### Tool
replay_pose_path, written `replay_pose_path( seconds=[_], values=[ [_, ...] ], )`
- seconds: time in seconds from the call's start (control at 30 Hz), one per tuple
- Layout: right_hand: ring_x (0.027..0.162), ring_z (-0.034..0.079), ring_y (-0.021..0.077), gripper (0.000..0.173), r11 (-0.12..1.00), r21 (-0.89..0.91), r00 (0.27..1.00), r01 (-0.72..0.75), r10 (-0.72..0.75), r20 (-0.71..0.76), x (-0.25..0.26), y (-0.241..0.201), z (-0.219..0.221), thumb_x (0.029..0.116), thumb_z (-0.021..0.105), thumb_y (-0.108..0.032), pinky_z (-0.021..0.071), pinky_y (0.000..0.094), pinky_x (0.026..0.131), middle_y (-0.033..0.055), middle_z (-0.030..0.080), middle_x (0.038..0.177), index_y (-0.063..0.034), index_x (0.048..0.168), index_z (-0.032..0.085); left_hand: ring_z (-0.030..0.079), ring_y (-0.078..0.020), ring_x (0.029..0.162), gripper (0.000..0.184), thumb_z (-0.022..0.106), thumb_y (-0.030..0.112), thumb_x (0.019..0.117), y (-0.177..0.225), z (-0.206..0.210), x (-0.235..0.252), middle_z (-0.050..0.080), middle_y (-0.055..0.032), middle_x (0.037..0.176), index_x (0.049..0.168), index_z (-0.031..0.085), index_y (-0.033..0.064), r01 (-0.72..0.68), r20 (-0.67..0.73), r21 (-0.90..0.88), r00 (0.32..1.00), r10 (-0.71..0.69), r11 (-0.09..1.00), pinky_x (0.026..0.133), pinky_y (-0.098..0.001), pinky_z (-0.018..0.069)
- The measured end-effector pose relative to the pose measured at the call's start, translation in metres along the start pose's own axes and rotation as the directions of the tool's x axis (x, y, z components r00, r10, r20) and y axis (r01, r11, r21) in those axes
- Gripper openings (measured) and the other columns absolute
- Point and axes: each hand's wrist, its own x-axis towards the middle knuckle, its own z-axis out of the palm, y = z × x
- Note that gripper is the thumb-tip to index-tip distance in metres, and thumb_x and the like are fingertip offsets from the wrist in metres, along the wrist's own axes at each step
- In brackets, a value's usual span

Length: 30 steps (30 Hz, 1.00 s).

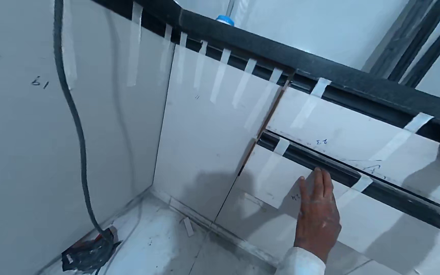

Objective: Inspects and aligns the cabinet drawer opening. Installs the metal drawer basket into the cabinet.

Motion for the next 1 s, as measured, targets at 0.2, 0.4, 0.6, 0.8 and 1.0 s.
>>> replay_pose_path(
  seconds=[0.2, 0.4, 0.6, 0.8, 1.0],
  values=[
    [0.086, 0.068, 0.0055, 0.016, 0.99, 0.02, 0.911, -0.143, 0.14, -0.388, -0.071, -0.048, 0.129, 0.1103, 0.039, -0.012, 0.0592, 0.0196, 0.08, 0.0027, 0.057, 0.104, -0.0087, 0.126, 0.042, 0.028, -0.026, 0.156, 0.059, 0.062, 0.01, 0.0963, -0.006, 0.009, 0.013, 0.032, -0.0152, 0.167, 0.15, 0.046, -0.0069, 0.021, 0.102, -0.046, 0.995, -0.016, 0.999, 0.126, -0.0483, 0.0184],
    [0.085, 0.07, 0.0057, 0.013, 0.989, -0.027, 0.905, -0.143, 0.119, -0.408, -0.059, -0.033, 0.125, 0.1108, 0.039, -0.012, 0.06, 0.0204, 0.08, 0.0014, 0.059, 0.102, -0.0097, 0.123, 0.043, 0.031, -0.0255, 0.154, 0.066, 0.062, 0.008, 0.0952, -0.008, 0.019, 0.018, 0.033, -0.0168, 0.166, 0.155, 0.038, -0.0054, 0.053, 0.064, -0.109, 0.997, -0.047, 0.993, 0.127, -0.0472, 0.0178],
    [0.086, 0.07, 0.0079, 0.019, 0.99, -0.03, 0.898, -0.138, 0.112, -0.425, -0.044, -0.02, 0.127, 0.1112, 0.039, -0.012, 0.0614, 0.0237, 0.079, 0.003, 0.057, 0.106, -0.0077, 0.129, 0.04, 0.034, -0.0251, 0.153, 0.062, 0.06, 0.007, 0.096, -0.01, 0.02, 0.022, 0.035, -0.0161, 0.165, 0.154, 0.041, -0.0041, 0.054, 0.053, -0.117, 0.997, -0.048, 0.992, 0.127, -0.0468, 0.019],
    [0.089, 0.07, 0.0079, 0.026, 0.987, -0.072, 0.911, -0.141, 0.101, -0.399, -0.035, -0.01, 0.127, 0.1114, 0.038, -0.013, 0.0611, 0.0245, 0.081, 0.0033, 0.055, 0.111, -0.0053, 0.137, 0.038, 0.038, -0.0271, 0.151, 0.062, 0.065, 0.01, 0.0933, -0.011, 0.025, 0.022, 0.04, -0.0171, 0.162, 0.151, 0.046, -0.0059, 0.031, -0.008, -0.086, 0.999, -0.032, 0.996, 0.125, -0.0484, 0.023],
    [0.087, 0.07, 0.0079, 0.022, 0.986, -0.075, 0.899, -0.146, 0.101, -0.426, -0.028, -0.002, 0.13, 0.1107, 0.039, -0.012, 0.0614, 0.0243, 0.079, 0.0036, 0.056, 0.108, -0.0052, 0.131, 0.04, 0.029, -0.0252, 0.156, 0.061, 0.06, 0.007, 0.0965, -0.017, 0.023, 0.033, 0.031, -0.0154, 0.167, 0.153, 0.042, -0.005, 0.06, 0.143, -0.098, 0.989, -0.045, 0.993, 0.128, -0.0451, 0.0174]
  ],
)
